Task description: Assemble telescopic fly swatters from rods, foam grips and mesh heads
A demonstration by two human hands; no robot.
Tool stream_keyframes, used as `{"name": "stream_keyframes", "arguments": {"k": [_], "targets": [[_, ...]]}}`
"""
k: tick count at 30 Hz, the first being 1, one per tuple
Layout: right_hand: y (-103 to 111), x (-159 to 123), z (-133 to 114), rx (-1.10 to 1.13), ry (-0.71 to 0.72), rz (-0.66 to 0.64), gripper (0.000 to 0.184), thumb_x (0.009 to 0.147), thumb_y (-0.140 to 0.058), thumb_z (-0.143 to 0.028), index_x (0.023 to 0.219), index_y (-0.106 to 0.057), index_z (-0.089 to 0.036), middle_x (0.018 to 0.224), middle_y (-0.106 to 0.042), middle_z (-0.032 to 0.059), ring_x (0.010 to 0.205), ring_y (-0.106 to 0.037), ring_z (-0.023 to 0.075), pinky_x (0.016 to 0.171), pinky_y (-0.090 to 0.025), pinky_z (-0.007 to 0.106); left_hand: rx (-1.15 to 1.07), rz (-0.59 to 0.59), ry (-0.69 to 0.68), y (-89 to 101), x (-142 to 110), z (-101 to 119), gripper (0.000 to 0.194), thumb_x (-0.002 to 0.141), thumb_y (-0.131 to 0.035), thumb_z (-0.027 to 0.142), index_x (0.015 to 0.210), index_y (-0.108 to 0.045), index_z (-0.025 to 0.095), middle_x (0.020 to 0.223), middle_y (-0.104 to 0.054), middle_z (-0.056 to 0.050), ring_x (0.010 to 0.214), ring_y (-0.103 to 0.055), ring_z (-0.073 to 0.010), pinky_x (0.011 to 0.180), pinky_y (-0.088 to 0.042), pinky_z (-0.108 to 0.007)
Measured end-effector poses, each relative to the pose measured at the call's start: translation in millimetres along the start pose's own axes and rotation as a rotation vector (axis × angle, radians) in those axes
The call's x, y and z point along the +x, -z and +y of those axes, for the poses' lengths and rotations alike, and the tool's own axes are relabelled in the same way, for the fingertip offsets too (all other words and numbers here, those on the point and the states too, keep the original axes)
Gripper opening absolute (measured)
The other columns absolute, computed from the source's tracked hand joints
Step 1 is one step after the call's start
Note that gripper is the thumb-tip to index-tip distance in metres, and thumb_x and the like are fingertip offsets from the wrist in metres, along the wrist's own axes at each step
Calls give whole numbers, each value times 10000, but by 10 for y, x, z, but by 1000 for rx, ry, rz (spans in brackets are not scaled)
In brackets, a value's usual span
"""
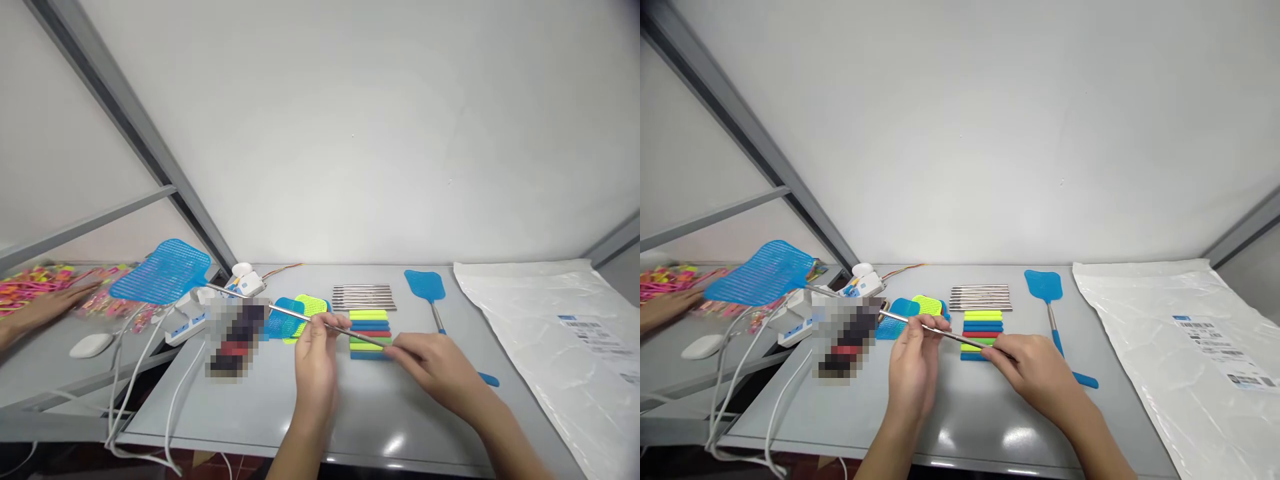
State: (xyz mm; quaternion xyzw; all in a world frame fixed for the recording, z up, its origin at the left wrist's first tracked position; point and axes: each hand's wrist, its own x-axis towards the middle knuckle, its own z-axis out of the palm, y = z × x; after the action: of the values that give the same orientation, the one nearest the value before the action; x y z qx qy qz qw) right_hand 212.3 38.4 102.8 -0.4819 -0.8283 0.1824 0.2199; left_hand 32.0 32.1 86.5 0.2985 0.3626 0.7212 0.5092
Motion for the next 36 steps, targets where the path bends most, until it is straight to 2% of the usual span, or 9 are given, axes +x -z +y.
{"name": "stream_keyframes", "arguments": {"k": [4, 11, 13, 16, 20, 22, 24, 30, 36], "targets": [[-75, -33, 41, -52, 38, 19, 398, 975, -386, -441, 696, -576, -229, 609, -610, -32, 551, -550, 118, 534, -327, 248, -24, 68, -41, 72, 43, 157, 311, 910, -519, 442, 767, -578, 172, 737, -591, -24, 779, -587, -166, 823, -464, -335], [-43, -169, 280, -161, 18, -2, 384, 968, -390, -465, 698, -531, -231, 578, -589, -41, 503, -536, 119, 495, -300, 249, -120, 161, -215, 304, 370, 467, 288, 872, -587, 431, 766, -580, 163, 713, -561, -6, 714, -566, -139, 742, -487, -298], [-19, -177, 313, -164, 3, -15, 372, 968, -387, -465, 706, -516, -235, 562, -577, -46, 487, -527, 121, 487, -304, 246, -126, 158, -208, 294, 405, 472, 296, 862, -594, 447, 783, -597, 162, 732, -573, -11, 727, -573, -142, 750, -489, -305], [-6, -155, 306, -150, -18, 3, 357, 964, -392, -468, 716, -509, -237, 552, -575, -43, 467, -524, 125, 473, -307, 245, -116, 140, -168, 209, 340, 343, 323, 858, -585, 482, 825, -629, 163, 792, -615, -31, 743, -588, -146, 751, -492, -309], [-23, -110, 242, -154, -30, 30, 349, 956, -402, -485, 737, -508, -235, 605, -605, -28, 497, -545, 134, 475, -317, 248, -48, 14, -10, 76, 158, 75, 322, 887, -549, 466, 865, -649, 160, 840, -650, -62, 832, -616, -172, 818, -485, -336], [-25, -104, 232, -154, -15, 31, 347, 965, -388, -473, 750, -514, -232, 630, -606, -22, 522, -545, 134, 491, -334, 250, -33, -9, 17, 50, 119, 25, 319, 894, -542, 458, 840, -644, 161, 812, -651, -58, 844, -627, -183, 844, -481, -356], [-12, -121, 262, -150, 10, 31, 341, 979, -368, -445, 773, -532, -229, 654, -604, -16, 555, -549, 132, 519, -358, 250, -27, -1, -4, 61, 143, 69, 309, 893, -547, 450, 809, -629, 163, 786, -648, -50, 814, -631, -180, 834, -483, -356], [88, -274, 445, -195, 67, 94, 310, 982, -392, -406, 849, -604, -223, 735, -634, 0, 634, -583, 133, 584, -395, 255, -85, 46, -140, 177, 343, 400, 285, 863, -595, 441, 777, -584, 169, 714, -610, -21, 741, -617, -171, 789, -498, -354], [163, -352, 411, -238, 53, 133, 300, 983, -401, -384, 887, -628, -214, 772, -645, 16, 683, -600, 144, 620, -406, 267, -62, -17, -123, 202, 356, 414, 290, 876, -576, 440, 809, -613, 160, 742, -620, -30, 757, -620, -172, 816, -497, -362]]}}
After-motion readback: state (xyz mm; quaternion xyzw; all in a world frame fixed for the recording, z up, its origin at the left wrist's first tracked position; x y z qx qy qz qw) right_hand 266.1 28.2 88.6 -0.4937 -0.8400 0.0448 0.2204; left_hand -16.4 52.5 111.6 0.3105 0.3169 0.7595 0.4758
